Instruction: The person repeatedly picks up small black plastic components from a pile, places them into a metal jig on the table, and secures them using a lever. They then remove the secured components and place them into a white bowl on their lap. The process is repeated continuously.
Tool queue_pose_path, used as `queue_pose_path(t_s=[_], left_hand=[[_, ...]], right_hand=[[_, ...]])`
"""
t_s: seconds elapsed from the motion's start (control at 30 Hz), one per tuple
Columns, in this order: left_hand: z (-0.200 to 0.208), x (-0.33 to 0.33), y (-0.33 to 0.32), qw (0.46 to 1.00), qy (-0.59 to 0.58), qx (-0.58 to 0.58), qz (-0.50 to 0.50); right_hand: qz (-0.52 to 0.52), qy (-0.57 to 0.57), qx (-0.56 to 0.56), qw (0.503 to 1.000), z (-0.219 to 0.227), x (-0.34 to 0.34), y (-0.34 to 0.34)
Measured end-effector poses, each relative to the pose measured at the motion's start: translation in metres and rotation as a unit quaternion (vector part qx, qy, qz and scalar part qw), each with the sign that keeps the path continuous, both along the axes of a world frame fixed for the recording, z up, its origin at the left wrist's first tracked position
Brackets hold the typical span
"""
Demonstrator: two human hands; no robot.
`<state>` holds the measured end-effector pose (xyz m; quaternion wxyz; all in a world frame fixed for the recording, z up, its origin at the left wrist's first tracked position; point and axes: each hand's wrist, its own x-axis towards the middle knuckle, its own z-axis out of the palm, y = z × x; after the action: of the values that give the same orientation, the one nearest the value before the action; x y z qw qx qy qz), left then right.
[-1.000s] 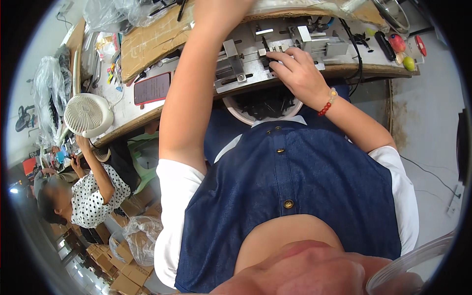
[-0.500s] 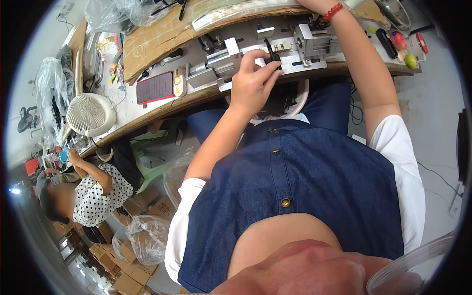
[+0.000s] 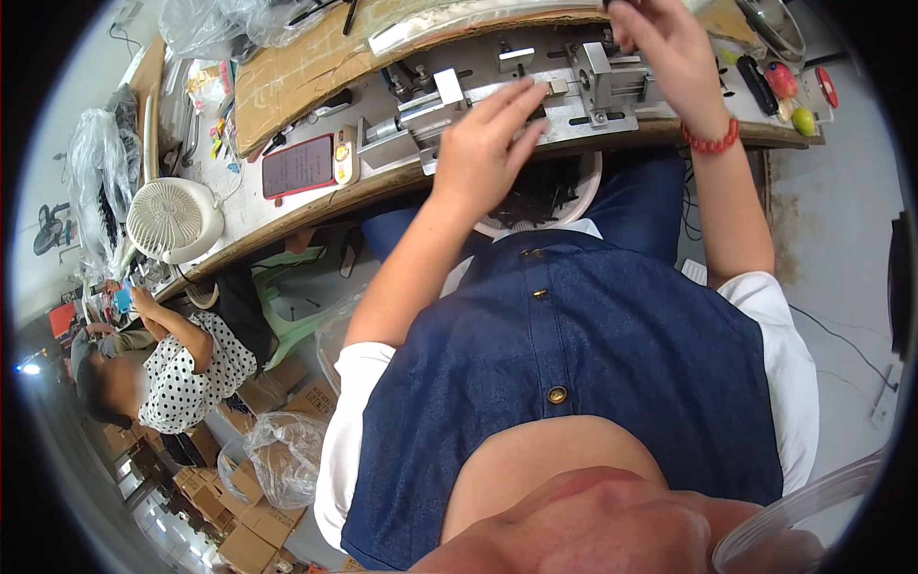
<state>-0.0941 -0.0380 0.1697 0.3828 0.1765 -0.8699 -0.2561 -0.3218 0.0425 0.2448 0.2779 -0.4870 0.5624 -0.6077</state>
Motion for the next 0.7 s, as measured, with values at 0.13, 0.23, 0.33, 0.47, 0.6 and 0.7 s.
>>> queue_pose_path(t_s=[0.13, 0.23, 0.33, 0.47, 0.6, 0.7], left_hand=[[0.057, -0.023, -0.050, 0.985, -0.026, -0.158, 0.056], [0.079, -0.058, -0.111, 0.965, -0.043, -0.252, 0.055], [0.077, -0.065, -0.153, 0.941, -0.078, -0.328, 0.034], [0.086, -0.070, -0.155, 0.946, -0.152, -0.286, 0.001], [0.091, -0.065, -0.150, 0.943, -0.194, -0.269, -0.022], [0.099, -0.055, -0.143, 0.944, -0.205, -0.257, 0.009]], right_hand=[[0.000, 0.121, 0.011, 0.993, -0.034, 0.039, 0.042], [0.016, 0.348, -0.008, 0.937, -0.048, 0.061, 0.048], [0.020, 0.430, -0.033, 0.902, -0.065, 0.070, 0.037], [0.007, 0.487, -0.035, 0.872, -0.082, 0.069, 0.029], [-0.014, 0.536, -0.042, 0.843, -0.083, 0.068, 0.026], [-0.003, 0.538, -0.045, 0.842, -0.081, 0.068, 0.025]])
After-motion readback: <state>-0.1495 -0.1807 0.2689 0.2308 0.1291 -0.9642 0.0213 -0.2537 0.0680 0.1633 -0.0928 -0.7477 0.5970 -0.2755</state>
